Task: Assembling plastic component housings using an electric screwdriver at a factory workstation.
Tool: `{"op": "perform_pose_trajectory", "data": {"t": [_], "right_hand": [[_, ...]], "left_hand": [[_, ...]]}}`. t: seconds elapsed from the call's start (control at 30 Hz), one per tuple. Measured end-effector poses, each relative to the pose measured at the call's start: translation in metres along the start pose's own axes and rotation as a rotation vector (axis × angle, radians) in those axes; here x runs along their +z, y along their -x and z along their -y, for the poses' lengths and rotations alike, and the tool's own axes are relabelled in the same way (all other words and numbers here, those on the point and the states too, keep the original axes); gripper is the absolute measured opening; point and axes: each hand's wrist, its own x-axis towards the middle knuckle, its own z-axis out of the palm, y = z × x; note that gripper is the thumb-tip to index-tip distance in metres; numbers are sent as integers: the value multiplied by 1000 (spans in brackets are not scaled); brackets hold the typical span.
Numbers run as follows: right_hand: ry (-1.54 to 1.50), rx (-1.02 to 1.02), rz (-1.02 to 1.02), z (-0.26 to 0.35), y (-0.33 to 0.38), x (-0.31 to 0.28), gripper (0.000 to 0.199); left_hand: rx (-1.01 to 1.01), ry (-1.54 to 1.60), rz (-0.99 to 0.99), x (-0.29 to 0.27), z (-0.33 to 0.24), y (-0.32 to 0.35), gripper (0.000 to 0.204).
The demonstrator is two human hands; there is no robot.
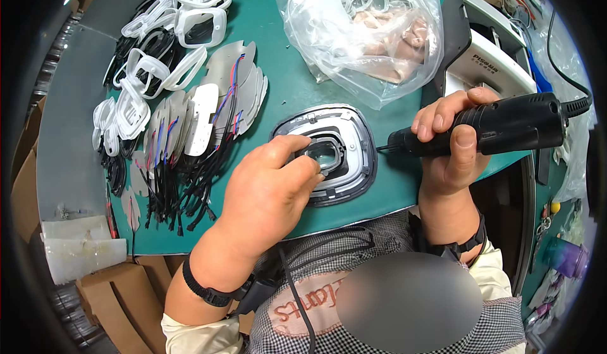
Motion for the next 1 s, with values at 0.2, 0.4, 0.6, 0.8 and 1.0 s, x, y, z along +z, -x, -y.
{"op": "perform_pose_trajectory", "data": {"t": [0.2,0.4,0.6,0.8,1.0], "right_hand": [[12,-4,4,-4,-6,-3,51],[-109,68,-1,-6,1,0,52],[-123,76,-88,0,8,-1,57],[-70,99,-43,5,7,3,56],[276,436,76,22,-8,22,44]], "left_hand": [[40,-115,-41,13,1,-4,16],[171,-223,-85,8,3,1,18],[33,-16,-57,13,7,7,15],[-14,97,-1,11,11,9,14],[25,202,-24,13,18,5,13]]}}
